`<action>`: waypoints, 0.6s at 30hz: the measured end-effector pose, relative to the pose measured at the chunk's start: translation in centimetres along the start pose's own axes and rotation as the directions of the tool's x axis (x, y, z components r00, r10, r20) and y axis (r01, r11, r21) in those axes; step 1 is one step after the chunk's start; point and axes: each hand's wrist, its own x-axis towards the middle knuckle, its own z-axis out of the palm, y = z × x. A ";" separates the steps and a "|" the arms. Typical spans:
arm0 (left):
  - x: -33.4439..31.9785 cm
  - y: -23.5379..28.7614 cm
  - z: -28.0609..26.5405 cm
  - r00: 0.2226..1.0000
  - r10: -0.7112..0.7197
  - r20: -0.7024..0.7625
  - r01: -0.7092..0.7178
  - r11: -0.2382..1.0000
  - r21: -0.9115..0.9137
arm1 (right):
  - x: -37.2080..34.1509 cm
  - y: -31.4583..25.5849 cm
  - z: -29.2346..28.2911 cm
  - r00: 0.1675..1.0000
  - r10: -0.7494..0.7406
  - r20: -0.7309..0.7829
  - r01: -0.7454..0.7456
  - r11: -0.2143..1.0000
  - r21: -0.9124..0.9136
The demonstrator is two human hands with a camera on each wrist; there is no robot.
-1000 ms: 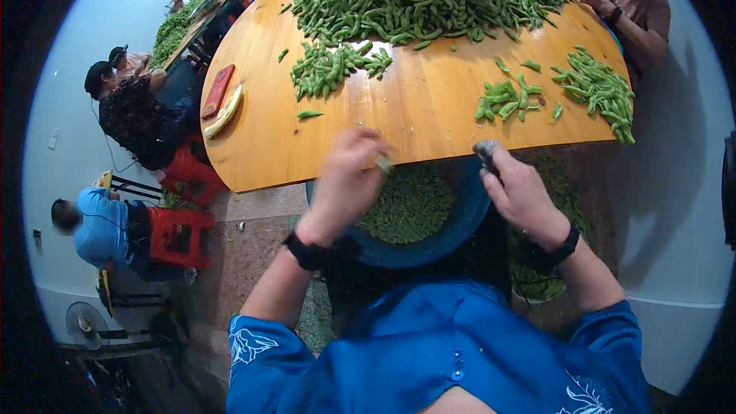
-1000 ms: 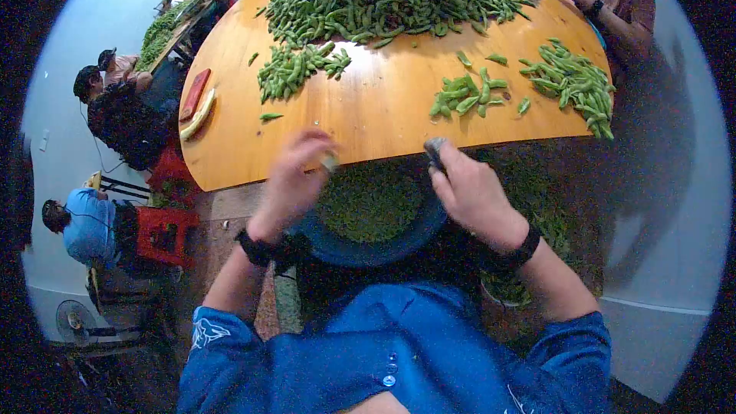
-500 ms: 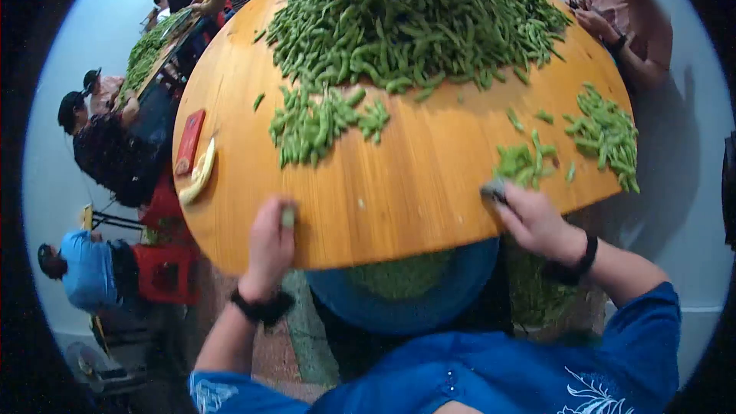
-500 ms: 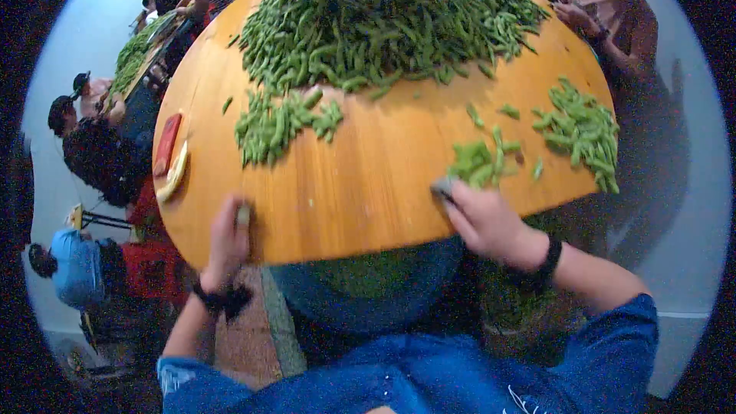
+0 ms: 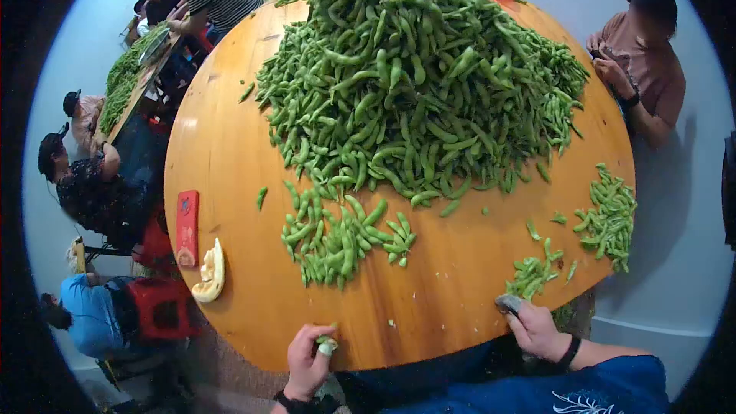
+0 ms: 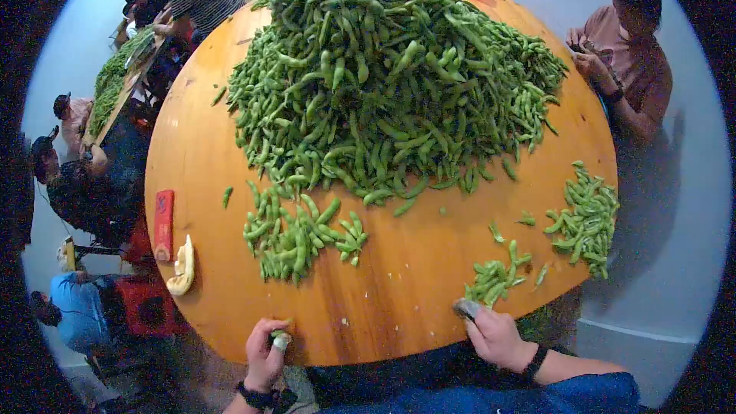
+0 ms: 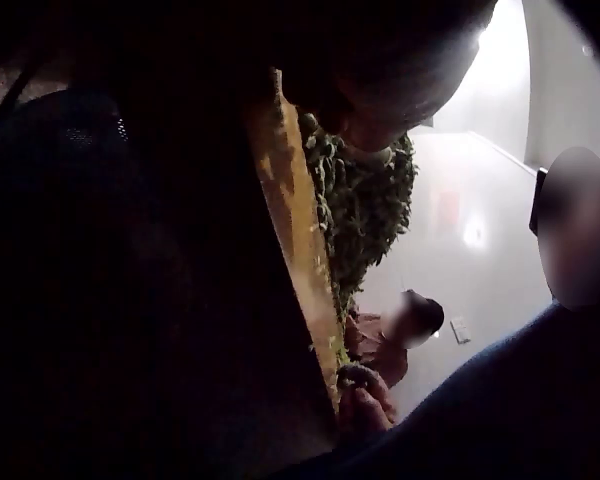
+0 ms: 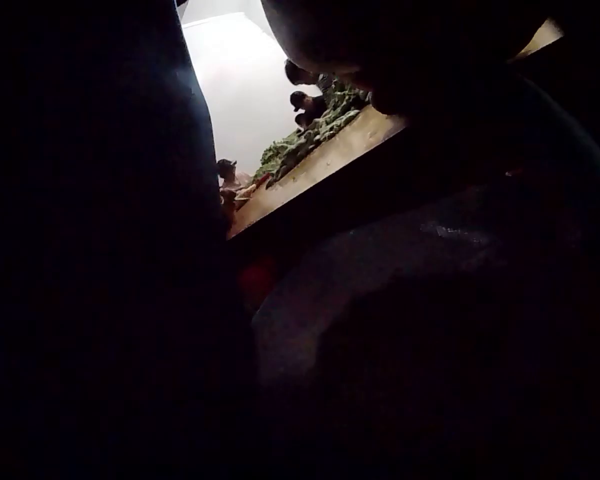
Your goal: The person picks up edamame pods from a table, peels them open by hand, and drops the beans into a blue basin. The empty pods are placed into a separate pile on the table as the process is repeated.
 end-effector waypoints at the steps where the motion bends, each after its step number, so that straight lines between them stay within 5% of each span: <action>1: 0.1 0.5 0.0 1.000 -0.011 0.003 0.011 1.000 0.003 | 0.2 -0.2 -0.1 1.000 0.005 0.009 -0.005 1.000 0.006; 3: 0.6 1.4 0.4 0.986 0.163 -0.024 -0.161 0.983 0.089 | 0.3 -0.5 -0.5 1.000 -0.022 0.014 0.022 1.000 -0.022; 5: -0.1 2.9 2.5 0.996 0.053 -0.065 -0.061 0.990 -0.131 | 0.4 -0.5 -0.4 1.000 0.007 0.025 -0.008 0.998 0.058; 7: -0.9 8.9 3.0 0.890 -0.403 0.213 0.455 0.759 -0.466 | 0.7 -2.8 -0.9 0.998 -0.047 -0.030 0.051 0.989 0.142; 8: -0.9 10.4 3.6 0.893 -0.398 0.208 0.449 0.812 -0.374 | 0.9 -4.1 -1.1 1.000 -0.028 -0.008 0.029 0.986 0.162; 9: -1.1 11.3 4.2 0.895 -0.394 0.210 0.441 0.855 -0.272 | 0.8 -5.8 -1.2 1.000 -0.005 0.015 0.002 0.983 0.186; 11: -0.5 12.5 5.4 0.998 0.022 0.062 -0.018 0.998 -0.064 | 1.0 -9.0 -1.6 0.998 -0.052 0.024 0.045 0.972 0.230; 13: 0.1 12.6 5.9 0.995 0.033 0.091 -0.024 0.995 -0.100 | 0.7 -8.1 -1.2 0.992 -0.116 0.056 0.105 0.979 0.175; 16: 1.6 14.5 4.4 0.982 0.047 0.181 -0.069 0.991 0.118 | 1.3 -4.0 -1.3 0.972 0.194 -0.129 -0.141 0.930 0.340; 17: 1.3 14.4 3.8 0.981 0.037 0.190 -0.062 0.990 0.127 | 1.3 -3.9 -2.0 0.957 0.202 -0.208 -0.095 0.896 0.435; 18: 1.1 14.1 3.4 0.980 0.077 0.186 -0.101 0.988 0.120 | 1.1 -2.5 -2.4 0.950 0.182 -0.255 -0.087 0.936 0.342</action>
